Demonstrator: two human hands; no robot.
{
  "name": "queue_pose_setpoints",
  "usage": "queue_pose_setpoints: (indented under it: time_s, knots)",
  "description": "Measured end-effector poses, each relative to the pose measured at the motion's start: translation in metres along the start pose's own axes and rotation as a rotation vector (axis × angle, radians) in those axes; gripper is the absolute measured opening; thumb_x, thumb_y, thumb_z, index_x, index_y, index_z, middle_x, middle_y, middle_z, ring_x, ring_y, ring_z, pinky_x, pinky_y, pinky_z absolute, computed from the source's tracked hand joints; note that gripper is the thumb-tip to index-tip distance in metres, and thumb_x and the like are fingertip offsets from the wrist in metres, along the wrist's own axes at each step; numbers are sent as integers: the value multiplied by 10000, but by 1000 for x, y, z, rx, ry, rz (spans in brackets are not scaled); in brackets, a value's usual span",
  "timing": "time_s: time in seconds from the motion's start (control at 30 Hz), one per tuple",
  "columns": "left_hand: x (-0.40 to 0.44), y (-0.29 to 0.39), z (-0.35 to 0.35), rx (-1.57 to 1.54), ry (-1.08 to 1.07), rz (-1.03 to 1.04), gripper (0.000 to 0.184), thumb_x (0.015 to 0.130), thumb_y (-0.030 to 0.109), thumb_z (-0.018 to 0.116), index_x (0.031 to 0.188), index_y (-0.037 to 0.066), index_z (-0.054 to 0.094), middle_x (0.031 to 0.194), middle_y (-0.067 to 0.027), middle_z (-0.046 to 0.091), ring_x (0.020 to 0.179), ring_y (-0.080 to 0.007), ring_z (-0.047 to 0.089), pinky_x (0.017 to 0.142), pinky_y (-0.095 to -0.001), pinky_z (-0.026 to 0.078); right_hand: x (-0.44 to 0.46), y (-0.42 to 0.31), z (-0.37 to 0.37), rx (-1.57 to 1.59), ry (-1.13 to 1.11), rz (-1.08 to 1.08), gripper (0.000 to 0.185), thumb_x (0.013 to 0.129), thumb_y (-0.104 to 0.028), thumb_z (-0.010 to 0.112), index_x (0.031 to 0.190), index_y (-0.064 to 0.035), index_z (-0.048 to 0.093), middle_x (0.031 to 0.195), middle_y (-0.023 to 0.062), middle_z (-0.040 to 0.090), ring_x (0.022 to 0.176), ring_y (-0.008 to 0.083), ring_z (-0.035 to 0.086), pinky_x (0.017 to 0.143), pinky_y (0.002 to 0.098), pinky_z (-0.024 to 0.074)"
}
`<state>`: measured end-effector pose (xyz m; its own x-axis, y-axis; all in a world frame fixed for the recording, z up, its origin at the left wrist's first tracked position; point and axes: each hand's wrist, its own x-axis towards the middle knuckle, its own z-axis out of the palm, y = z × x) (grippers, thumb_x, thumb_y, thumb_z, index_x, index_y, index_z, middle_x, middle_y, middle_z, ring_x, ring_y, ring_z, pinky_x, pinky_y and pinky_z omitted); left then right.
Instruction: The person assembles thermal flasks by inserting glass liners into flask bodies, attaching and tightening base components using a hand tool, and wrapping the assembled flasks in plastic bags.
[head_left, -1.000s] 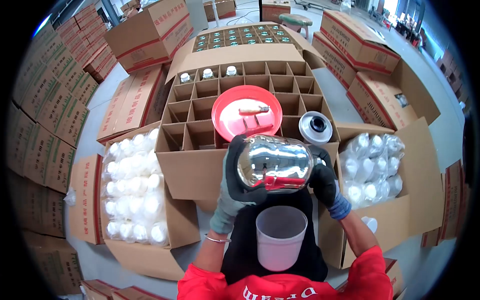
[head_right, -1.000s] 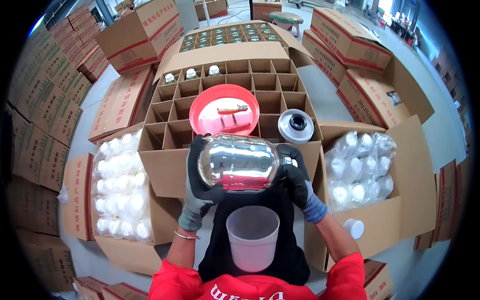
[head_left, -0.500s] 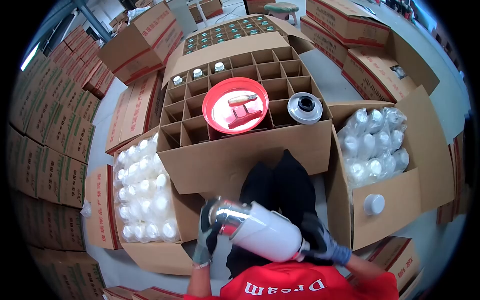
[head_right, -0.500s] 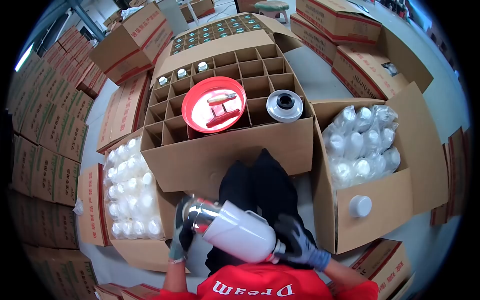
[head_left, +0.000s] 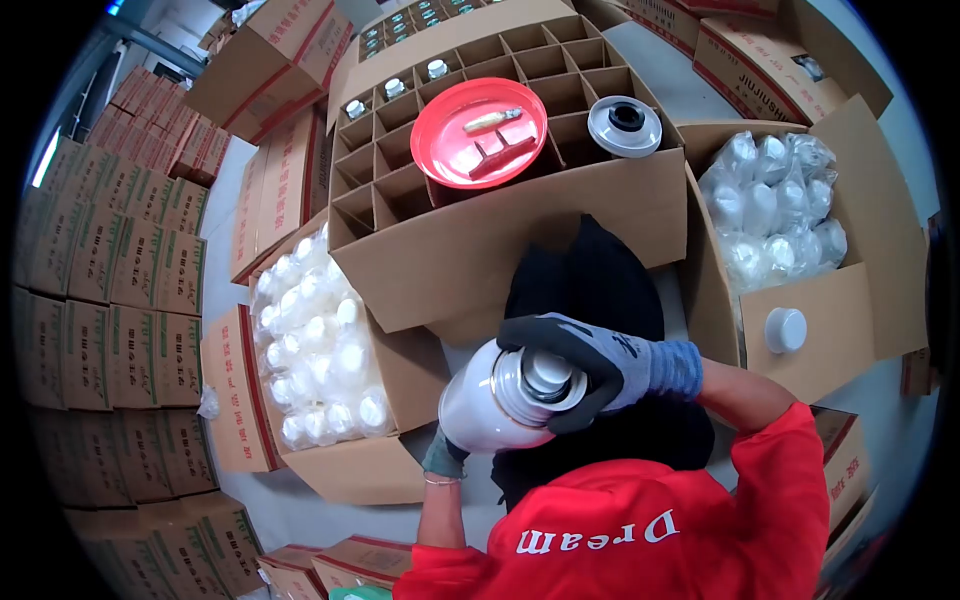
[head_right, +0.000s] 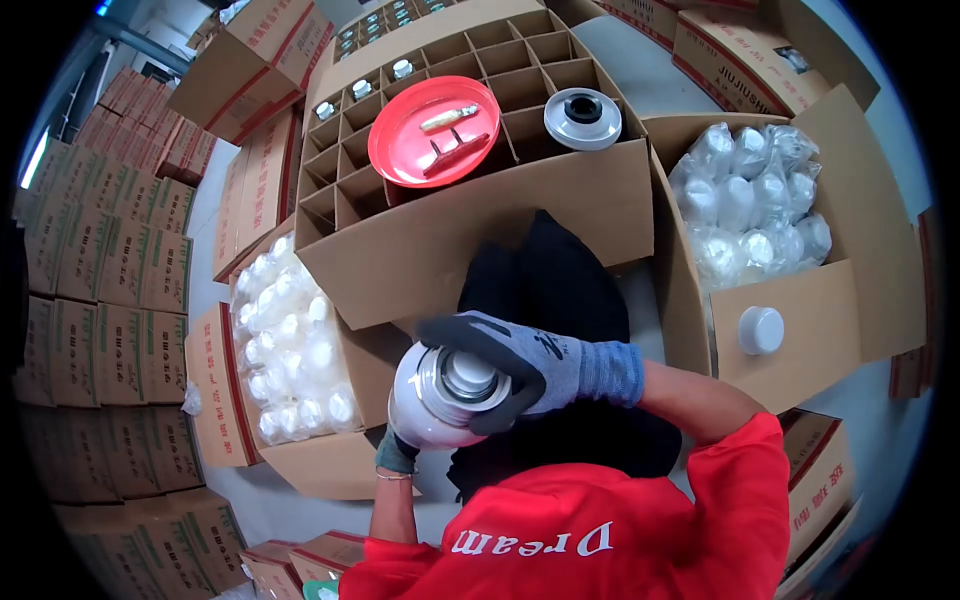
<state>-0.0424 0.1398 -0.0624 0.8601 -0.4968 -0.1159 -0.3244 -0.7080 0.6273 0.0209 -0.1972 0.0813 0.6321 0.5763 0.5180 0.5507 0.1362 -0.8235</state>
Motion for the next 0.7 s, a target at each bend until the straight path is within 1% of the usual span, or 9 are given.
queue_pose_setpoints:
  time_s: [0.03, 0.17, 0.27, 0.3, 0.4, 0.53, 0.63, 0.67, 0.7]
  knots:
    - [2, 0, 2, 11, 7, 6, 674, 846, 326, 709, 1424, 116, 433, 1425, -95, 486, 1329, -261, 439, 1129, -393, 319, 4, 1, 1, 106, 7, 53, 979, 681, -353, 864, 1430, -4, 338, 1346, 185, 483, 1261, 324, 486, 1053, 425, 391]
    - [9, 3, 9, 46, 43, 14, 686, 847, 350, 701, 1432, 124, 421, 1437, -95, 471, 1339, -263, 425, 1134, -401, 309, 19, -6, -5, 225, 70, 85, 1019, 667, -338, 880, 1445, -5, 311, 1323, 150, 519, 1229, 265, 525, 1044, 390, 413]
    - [12, 4, 13, 71, 69, 27, 696, 848, 368, 695, 1438, 131, 412, 1446, -94, 459, 1346, -265, 415, 1138, -407, 301, 20, -6, -13, 131, 157, 106, 1043, 662, -318, 886, 1460, -4, 292, 1338, 149, 521, 1245, 259, 519, 1057, 390, 404]
    - [13, 5, 14, 73, 78, 29, 699, 849, 374, 693, 1440, 133, 409, 1449, -94, 456, 1349, -266, 411, 1139, -410, 298, 21, -9, -13, 198, 174, 143, 990, 674, -240, 868, 1460, -14, 311, 1362, 140, 504, 1257, 236, 505, 1070, 356, 391]
    - [22, 7, 15, 87, 99, 44, 709, 850, 392, 687, 1446, 139, 400, 1458, -94, 444, 1356, -267, 400, 1143, -416, 290, 28, -18, -16, 284, 81, 102, 1047, 662, -317, 887, 1464, -2, 293, 1342, 150, 524, 1249, 257, 521, 1065, 393, 398]
    - [33, 14, 19, 94, 116, 54, 722, 851, 416, 679, 1454, 147, 387, 1470, -93, 429, 1366, -270, 386, 1149, -424, 279, 28, -17, -18, 186, 58, 67, 1019, 660, -313, 882, 1452, -1, 320, 1325, 152, 529, 1223, 257, 529, 1046, 390, 408]
    - [34, 25, 16, 110, 159, 57, 732, 852, 434, 673, 1460, 154, 378, 1480, -93, 418, 1373, -271, 375, 1153, -431, 271, 28, -15, -31, -125, 205, 41, 1021, 645, -323, 882, 1444, 1, 336, 1303, 153, 538, 1195, 262, 533, 1020, 389, 418]
    - [31, 27, 18, 151, 180, 52, 735, 852, 440, 671, 1462, 156, 375, 1483, -93, 414, 1376, -272, 372, 1154, -433, 268, 29, -20, -30, 28, 279, 132, 1019, 639, -333, 878, 1440, 1, 344, 1284, 152, 544, 1169, 279, 534, 997, 384, 423]
    - [30, 29, 20, 183, 200, 53, 739, 852, 446, 669, 1464, 158, 372, 1486, -92, 410, 1378, -272, 368, 1155, -435, 265, 29, -21, -31, -19, 292, 101, 965, 659, -294, 855, 1433, -2, 361, 1271, 154, 544, 1172, 279, 541, 1008, 382, 421]
